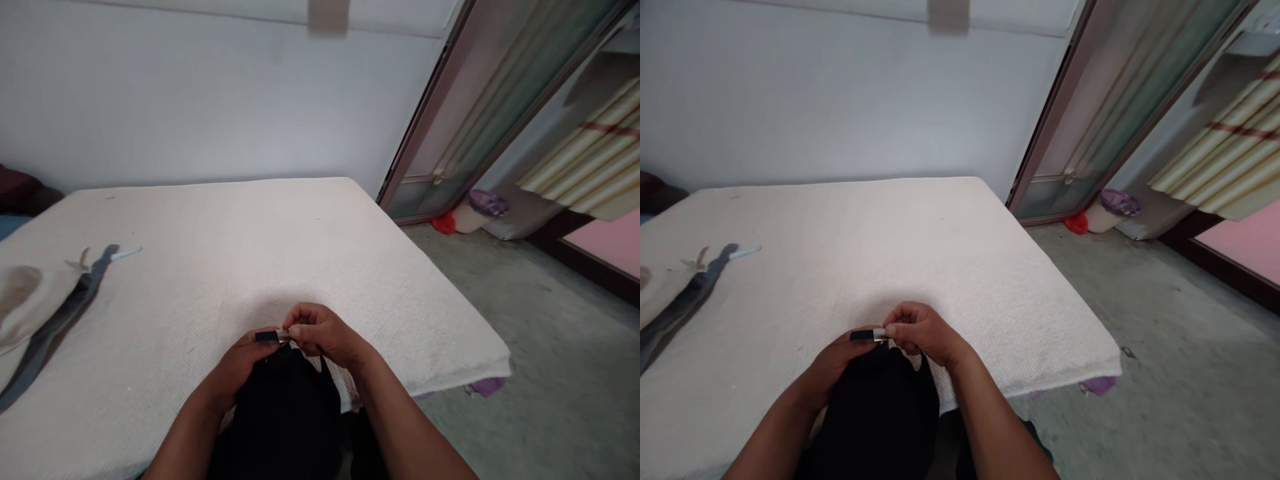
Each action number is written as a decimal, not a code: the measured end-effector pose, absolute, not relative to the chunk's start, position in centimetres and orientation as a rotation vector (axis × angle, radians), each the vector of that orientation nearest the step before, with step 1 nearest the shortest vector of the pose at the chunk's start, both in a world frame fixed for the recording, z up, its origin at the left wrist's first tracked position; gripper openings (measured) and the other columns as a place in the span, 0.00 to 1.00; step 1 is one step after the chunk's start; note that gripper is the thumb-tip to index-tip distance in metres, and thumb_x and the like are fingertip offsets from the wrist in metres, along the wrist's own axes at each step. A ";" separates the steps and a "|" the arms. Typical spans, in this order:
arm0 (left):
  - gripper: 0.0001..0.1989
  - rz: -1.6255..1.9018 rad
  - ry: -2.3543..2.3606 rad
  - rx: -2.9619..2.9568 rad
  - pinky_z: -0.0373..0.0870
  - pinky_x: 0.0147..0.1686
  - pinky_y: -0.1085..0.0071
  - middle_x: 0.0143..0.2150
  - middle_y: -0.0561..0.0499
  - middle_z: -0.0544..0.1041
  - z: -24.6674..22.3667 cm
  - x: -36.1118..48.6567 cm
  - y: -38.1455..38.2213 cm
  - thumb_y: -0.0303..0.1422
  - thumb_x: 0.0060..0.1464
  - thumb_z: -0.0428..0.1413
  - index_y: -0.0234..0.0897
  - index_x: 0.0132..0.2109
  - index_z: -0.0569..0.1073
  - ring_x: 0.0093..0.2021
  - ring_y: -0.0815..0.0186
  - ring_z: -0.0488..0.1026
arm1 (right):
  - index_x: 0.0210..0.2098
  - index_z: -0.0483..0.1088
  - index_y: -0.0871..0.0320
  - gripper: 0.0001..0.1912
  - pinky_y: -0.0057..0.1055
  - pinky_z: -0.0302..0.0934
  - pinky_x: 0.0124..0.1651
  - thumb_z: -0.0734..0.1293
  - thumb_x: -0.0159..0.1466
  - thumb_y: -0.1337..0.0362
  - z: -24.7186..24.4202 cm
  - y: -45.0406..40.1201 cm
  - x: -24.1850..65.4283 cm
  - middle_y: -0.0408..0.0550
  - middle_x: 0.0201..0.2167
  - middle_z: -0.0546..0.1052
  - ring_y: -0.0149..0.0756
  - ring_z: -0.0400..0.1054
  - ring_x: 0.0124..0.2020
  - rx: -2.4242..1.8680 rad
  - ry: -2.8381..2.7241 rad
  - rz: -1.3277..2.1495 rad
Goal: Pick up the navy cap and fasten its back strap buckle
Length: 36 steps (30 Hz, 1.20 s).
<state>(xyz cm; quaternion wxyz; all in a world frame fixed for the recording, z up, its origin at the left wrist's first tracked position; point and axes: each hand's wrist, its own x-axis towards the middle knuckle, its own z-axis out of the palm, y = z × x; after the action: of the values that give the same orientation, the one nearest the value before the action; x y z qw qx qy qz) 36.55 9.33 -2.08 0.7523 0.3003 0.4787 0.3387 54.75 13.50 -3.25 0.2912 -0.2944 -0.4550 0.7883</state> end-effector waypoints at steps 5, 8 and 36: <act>0.09 0.722 1.023 0.733 0.62 0.28 0.75 0.26 0.51 0.77 -2.0 36.7 9.3 0.33 0.47 0.61 0.35 0.36 0.79 0.26 0.70 0.69 | 0.32 0.68 0.60 0.11 0.20 0.42 0.16 0.72 0.54 0.62 -2.8 13.4 54.4 0.35 0.18 0.62 0.19 0.48 0.16 -0.858 -1.288 2.083; 0.11 0.708 0.961 0.697 0.64 0.31 0.73 0.28 0.49 0.77 -2.3 36.5 9.3 0.33 0.48 0.61 0.35 0.40 0.79 0.26 0.69 0.70 | 0.33 0.68 0.60 0.11 0.20 0.44 0.17 0.70 0.56 0.61 -2.9 13.4 54.7 0.36 0.19 0.64 0.20 0.51 0.16 -0.810 -1.295 2.075; 0.16 0.593 0.982 0.928 0.64 0.34 0.69 0.30 0.49 0.76 -1.7 36.9 9.0 0.39 0.48 0.59 0.36 0.44 0.77 0.32 0.62 0.71 | 0.33 0.68 0.60 0.11 0.20 0.44 0.17 0.71 0.53 0.64 -3.0 13.5 55.1 0.35 0.19 0.63 0.20 0.51 0.17 -0.862 -1.343 2.129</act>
<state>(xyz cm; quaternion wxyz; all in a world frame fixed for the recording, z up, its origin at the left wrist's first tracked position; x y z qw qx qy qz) 36.86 9.03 -1.72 0.7399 0.4230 0.4477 0.2705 55.12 13.46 -2.96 0.2382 -0.3145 -0.4901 0.7773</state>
